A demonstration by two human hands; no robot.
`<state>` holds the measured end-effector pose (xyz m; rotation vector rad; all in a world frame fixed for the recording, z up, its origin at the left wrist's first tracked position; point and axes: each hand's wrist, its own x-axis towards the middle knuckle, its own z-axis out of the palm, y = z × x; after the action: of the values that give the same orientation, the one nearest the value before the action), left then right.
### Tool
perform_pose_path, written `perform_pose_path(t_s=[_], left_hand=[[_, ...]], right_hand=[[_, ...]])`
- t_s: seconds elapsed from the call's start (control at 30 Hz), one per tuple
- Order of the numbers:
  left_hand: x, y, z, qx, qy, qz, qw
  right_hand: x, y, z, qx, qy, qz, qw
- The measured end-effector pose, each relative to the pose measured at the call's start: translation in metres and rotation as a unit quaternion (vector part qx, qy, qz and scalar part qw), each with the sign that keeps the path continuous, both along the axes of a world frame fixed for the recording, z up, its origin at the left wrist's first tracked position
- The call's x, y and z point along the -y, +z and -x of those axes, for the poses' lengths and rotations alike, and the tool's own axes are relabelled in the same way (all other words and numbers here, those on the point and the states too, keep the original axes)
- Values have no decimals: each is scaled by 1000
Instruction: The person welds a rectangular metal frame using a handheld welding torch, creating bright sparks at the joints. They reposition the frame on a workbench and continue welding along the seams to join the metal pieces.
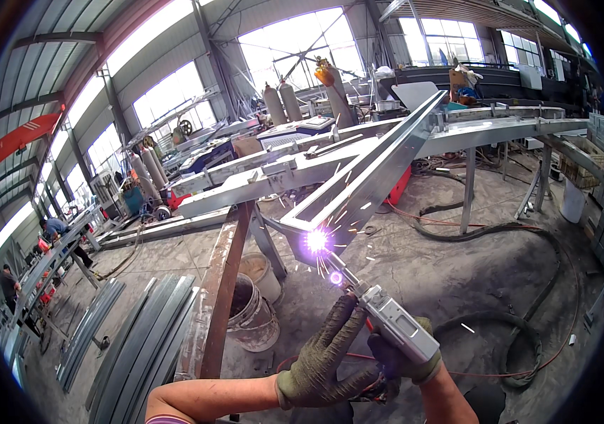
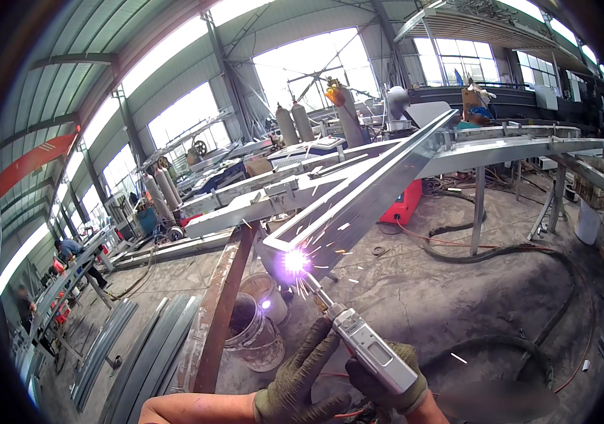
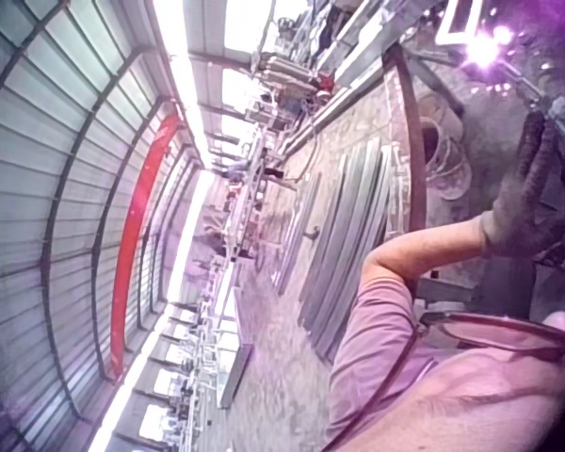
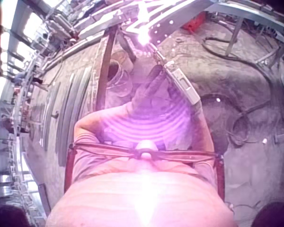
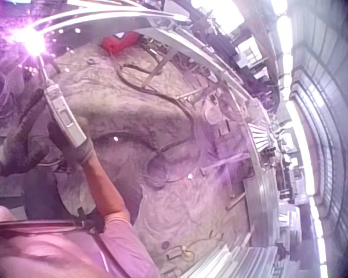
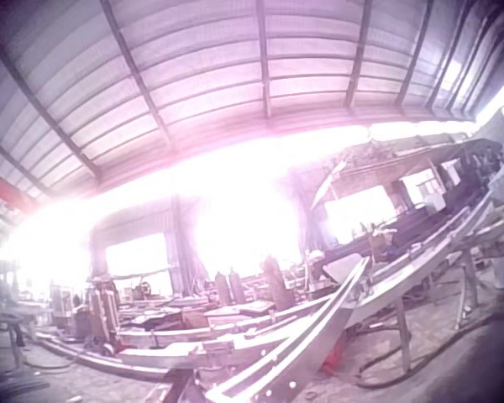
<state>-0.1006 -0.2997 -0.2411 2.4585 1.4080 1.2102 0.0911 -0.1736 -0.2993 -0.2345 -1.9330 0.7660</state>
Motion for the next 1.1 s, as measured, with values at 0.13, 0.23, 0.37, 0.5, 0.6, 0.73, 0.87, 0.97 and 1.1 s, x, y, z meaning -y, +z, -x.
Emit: perform_pose_path(t_s=[0.13, 0.23, 0.37, 0.5, 0.6, 0.73, 0.87, 0.97, 1.1], left_hand=[[0, 2, -1, 7, -16, -3, 1000], [-2, 1, 1, 14, -28, -3, 1000], [-1, 3, -2, 16, -16, 0, 1000], [-3, -4, 0, 12, -14, -6, 1000], [-1, -6, 0, -2, -2, 7, 1000], [-1, 1, -5, 27, -18, 0, 999], [0, -11, -2, 6, -15, 14, 1000], [1, -8, 1, -8, -6, 23, 1000], [-3, -7, 4, -9, -9, 19, 1000]], right_hand=[[7, -3, -4, 9, 21, 101, 995], [4, -3, -2, 5, 3, 42, 999], [10, 0, -4, 1, 14, 110, 994], [3, 1, -3, -15, 2, 24, 1000], [-2, -9, -2, -11, -8, -15, 1000], [2, -3, -6, -18, 8, 35, 999], [11, 0, -12, -35, 4, 66, 997], [12, -4, -17, -21, -11, 117, 993], [10, -5, -18, -24, 15, 158, 987]])
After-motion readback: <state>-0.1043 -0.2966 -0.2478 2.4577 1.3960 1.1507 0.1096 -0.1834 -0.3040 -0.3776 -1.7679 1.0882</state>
